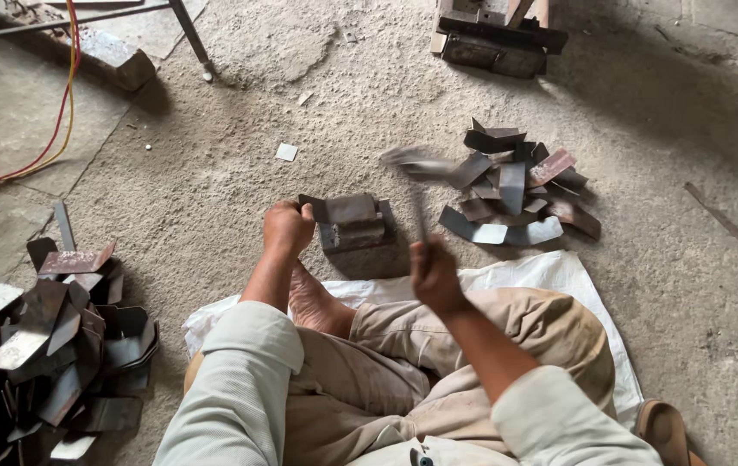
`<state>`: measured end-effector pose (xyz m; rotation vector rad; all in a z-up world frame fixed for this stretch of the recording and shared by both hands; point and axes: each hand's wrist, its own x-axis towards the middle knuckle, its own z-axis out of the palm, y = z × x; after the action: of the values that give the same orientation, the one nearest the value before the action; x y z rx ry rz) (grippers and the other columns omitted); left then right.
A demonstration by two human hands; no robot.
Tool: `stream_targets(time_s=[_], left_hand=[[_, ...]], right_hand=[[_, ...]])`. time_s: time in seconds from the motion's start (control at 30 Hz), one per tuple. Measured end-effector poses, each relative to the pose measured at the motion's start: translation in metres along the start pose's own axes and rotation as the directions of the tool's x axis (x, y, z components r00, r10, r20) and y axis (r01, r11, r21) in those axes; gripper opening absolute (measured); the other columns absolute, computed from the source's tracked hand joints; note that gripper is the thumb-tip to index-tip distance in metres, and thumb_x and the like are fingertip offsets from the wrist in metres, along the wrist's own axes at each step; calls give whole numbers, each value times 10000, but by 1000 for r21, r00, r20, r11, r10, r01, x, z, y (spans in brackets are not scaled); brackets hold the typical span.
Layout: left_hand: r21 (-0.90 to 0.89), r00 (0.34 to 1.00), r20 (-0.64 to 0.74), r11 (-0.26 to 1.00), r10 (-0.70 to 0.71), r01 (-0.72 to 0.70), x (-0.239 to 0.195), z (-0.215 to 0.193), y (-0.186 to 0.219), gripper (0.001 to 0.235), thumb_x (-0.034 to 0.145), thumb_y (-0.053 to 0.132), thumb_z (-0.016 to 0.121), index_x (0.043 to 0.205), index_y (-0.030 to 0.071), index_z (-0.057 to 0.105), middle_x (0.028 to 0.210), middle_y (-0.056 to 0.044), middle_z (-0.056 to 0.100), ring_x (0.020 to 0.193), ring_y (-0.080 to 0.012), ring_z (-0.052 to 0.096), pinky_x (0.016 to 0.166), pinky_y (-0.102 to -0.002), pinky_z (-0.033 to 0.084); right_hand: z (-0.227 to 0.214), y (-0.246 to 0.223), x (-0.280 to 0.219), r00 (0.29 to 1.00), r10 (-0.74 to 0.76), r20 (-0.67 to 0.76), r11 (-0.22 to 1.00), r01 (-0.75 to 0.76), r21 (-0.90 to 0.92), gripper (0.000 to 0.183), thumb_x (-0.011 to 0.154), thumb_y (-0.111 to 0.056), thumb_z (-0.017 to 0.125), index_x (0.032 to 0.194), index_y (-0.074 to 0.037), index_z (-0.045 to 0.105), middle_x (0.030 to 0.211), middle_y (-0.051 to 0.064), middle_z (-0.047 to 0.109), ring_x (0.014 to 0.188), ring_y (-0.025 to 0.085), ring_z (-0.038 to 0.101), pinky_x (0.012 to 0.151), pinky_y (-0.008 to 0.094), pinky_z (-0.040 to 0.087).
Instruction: The person straightens small metal strips by placing them one at a time onto a metal block and striking them with a hammer, occasionally sorting pieces from a pile.
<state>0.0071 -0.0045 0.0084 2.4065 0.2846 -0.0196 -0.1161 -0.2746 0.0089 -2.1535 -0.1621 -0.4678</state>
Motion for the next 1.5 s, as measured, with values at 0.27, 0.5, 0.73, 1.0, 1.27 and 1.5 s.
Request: stream_targets(time_s=[0.27,0.5,0.73,1.0,1.27,1.5], left_hand=[[-16,1000,-2,1000,-23,23,-3,-7,5,349,933,347,674,1055,34,768,1043,-214,745,995,-388,713,904,-453,549],[66,998,35,997,-53,51,5,-3,-2,358,969,358,656,1087,32,746,1057,-200,750,1001,-354,715,909,-446,543],[60,997,-56,997,52,-48,7,3,-11,356,944,357,693,1048,21,754,1045,-213,743,1009,-380,700,904,-454,539],[21,995,56,996,-84,83,2,-9,-6,345,951,355,677,1089,52,764,1056,-204,748,1000,-369,720,914,-451,548],[127,987,-93,985,129,-117,20,11,-35,369,954,365,691,1073,24,763,1058,-226,738,982,-382,695,872,-457,541],[-608,849,517,651,-110,455,44,3,-69,316,1029,299,624,898,15,670,648,-55,565,494,-184,490,456,-352,391]], right_hand=[[-27,-27,25,993,102,-64,995,-102,7,277,1084,-262,591,884,-70,579,579,88,552,480,140,500,465,333,349],[-41,-45,30,969,-92,-230,868,192,459,220,1088,-315,514,1049,-101,489,737,-45,545,525,84,452,481,215,378],[-4,-16,7,953,256,163,925,-192,-327,286,1012,-350,623,976,-68,594,628,144,621,573,338,634,500,425,470],[-15,-24,10,995,103,15,994,-103,-20,292,1047,-295,572,930,-29,544,614,180,579,530,351,623,516,458,459],[3,20,3,942,300,150,937,-262,-230,382,1047,-418,607,984,-41,629,705,181,652,615,359,626,563,481,502],[-30,-13,-29,427,630,649,105,-874,474,346,1021,-429,583,910,-125,460,622,-33,425,446,84,384,375,263,331]])
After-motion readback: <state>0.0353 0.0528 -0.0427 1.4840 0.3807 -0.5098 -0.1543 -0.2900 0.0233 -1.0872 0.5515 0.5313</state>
